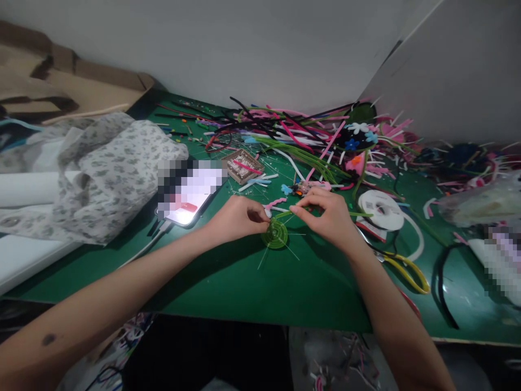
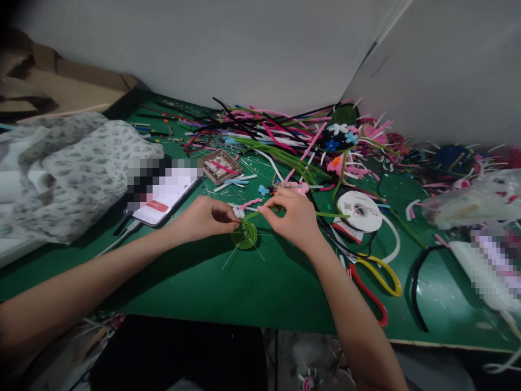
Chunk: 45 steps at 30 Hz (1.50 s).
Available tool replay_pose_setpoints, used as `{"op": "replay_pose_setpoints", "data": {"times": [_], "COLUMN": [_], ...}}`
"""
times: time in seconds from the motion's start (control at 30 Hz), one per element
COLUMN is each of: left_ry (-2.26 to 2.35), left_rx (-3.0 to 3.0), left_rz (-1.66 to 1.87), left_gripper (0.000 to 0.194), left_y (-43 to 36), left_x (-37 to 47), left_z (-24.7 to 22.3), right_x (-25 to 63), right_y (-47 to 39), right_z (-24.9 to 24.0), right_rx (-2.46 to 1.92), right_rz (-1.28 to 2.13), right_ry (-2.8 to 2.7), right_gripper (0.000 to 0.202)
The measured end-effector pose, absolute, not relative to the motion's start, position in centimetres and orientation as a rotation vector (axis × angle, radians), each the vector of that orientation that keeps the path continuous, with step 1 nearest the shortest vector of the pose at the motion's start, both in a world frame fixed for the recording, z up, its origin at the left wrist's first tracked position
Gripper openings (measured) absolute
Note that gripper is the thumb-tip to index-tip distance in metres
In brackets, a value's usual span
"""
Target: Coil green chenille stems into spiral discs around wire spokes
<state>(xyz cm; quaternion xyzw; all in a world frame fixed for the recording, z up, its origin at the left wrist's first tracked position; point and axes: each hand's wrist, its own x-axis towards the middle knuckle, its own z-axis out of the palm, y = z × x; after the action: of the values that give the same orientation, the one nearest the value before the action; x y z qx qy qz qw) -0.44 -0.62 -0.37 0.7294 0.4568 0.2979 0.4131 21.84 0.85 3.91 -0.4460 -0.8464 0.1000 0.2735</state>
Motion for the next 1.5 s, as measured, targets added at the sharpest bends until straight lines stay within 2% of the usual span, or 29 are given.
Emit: {"op": "replay_pose_setpoints", "data": {"times": [0.37,0.5,0.6,0.7,0.8,1.0,1.3,1.4,1.5], "left_ry": [1.152,1.16,1.167,1.175,1.177,1.168,1.185,1.179,1.169], "left_rx": [1.844,1.838,1.836,1.839,1.839,1.817,1.825,1.829,1.823], "left_rz": [0.745,0.74,0.74,0.741,0.744,0.762,0.731,0.732,0.752], "left_gripper": [0.009,0.007,0.007,0.007,0.007,0.008,0.008,0.008,0.007], "left_y": [-0.6,-0.5,-0.5,-0.5,-0.6,-0.6,-0.3,-0.3,-0.3], "left_x": [-0.4,-0.4,-0.4,-0.3,-0.2,-0.2,-0.2,-0.2,-0.2], "left_z": [-0.4,-0.3,-0.3,-0.3,-0.3,-0.6,-0.8,-0.8,-0.9], "right_x": [21.4,22.3,23.3,24.1,24.3,23.9,23.5,23.4,23.2], "right_y": [0.6,1.1,1.3,0.8,0.2,-0.1,-0.1,-0.2,-0.5], "right_z": [3.9,4.3,4.6,4.6,4.0,1.8,0.6,0.4,0.0], "right_rx": [-1.346,-1.423,-1.393,-1.324,-1.263,-1.075,-0.805,-0.797,-0.832], "right_rz": [0.451,0.71,0.978,1.11,1.004,0.5,-0.127,-0.224,-0.148], "right_ry": [-2.182,-2.216,-2.262,-2.285,-2.336,-2.456,-2.509,-2.517,-2.521], "right_gripper": [0.021,0.031,0.029,0.028,0.024,0.016,0.018,0.019,0.02]}}
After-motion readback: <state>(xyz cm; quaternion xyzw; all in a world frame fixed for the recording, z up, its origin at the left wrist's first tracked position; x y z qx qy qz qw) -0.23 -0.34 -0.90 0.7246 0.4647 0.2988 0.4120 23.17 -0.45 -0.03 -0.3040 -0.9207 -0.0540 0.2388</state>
